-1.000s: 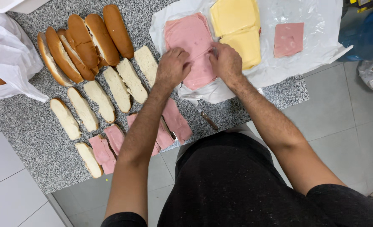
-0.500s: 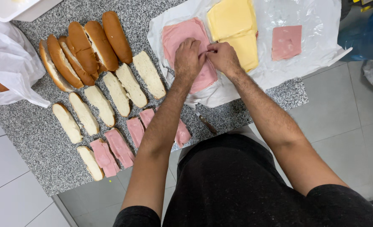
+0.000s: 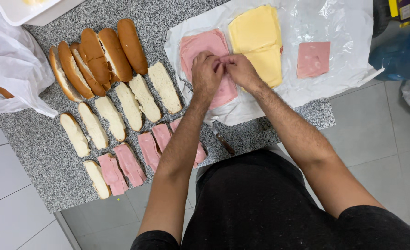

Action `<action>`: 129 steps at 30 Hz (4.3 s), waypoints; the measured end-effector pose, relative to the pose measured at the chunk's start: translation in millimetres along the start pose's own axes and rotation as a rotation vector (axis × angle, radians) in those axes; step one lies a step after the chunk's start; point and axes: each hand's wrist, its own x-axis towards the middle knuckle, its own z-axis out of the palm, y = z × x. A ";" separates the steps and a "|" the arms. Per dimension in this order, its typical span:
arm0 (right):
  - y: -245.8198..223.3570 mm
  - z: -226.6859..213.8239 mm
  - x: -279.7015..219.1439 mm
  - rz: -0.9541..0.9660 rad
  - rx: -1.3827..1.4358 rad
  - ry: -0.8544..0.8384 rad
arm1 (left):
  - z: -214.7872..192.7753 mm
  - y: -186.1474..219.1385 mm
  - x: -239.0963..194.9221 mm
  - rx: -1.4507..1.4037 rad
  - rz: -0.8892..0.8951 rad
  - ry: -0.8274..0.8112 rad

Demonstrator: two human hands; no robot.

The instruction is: The person places slices of ham and cheese onto pieces of bread by hand and then picks up a cup containing a green herb mixture and a spoon.

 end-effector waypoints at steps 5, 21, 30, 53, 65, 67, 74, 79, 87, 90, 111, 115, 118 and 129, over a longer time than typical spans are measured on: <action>7.8 -14.3 0.3 -0.021 -0.011 0.050 | 4.1 8.9 1.7 0.058 -0.112 -0.097; -0.7 -15.6 4.3 0.250 0.502 -0.002 | 15.7 15.0 -14.0 0.134 -0.031 0.100; 14.9 -15.5 11.6 0.006 0.357 0.095 | 32.8 16.8 -9.7 -0.023 -0.189 0.178; -66.1 -66.2 -71.6 -0.455 -0.224 -0.255 | -165.9 8.9 -56.0 -0.835 -0.482 -0.054; -9.7 -26.0 -58.1 -0.300 -0.122 0.016 | -103.8 -28.3 -51.4 -0.585 -0.371 -0.194; -1.2 -20.3 -53.3 -0.322 -0.117 0.073 | -99.9 -37.2 -53.9 -0.493 -0.317 -0.192; 56.2 1.2 -97.2 -0.550 -0.427 0.221 | -93.8 -54.7 -107.2 -0.234 -0.061 -0.176; 63.8 12.6 -117.4 -0.580 -0.680 0.245 | -74.6 -52.3 -131.2 -0.014 0.095 -0.099; 29.5 -2.3 -101.9 -0.542 -0.622 0.192 | -68.6 -31.1 -106.5 0.201 0.019 -0.157; 30.3 -1.0 -79.4 -0.518 -0.740 0.138 | -63.5 -25.5 -93.0 0.233 -0.025 -0.245; -27.7 105.4 -103.5 -0.148 0.403 -0.501 | -172.5 -23.6 -248.0 -1.193 -0.906 0.499; -96.3 205.5 -138.4 -0.102 0.317 -0.699 | -223.3 -53.9 -323.4 -1.162 -1.012 0.740; -123.1 285.7 -152.4 -0.125 0.210 -0.801 | -262.5 -75.0 -377.0 -1.188 -1.103 0.939; -211.1 516.6 -205.4 -0.677 -0.345 -0.857 | -317.1 -181.9 -488.6 -0.919 -1.312 1.336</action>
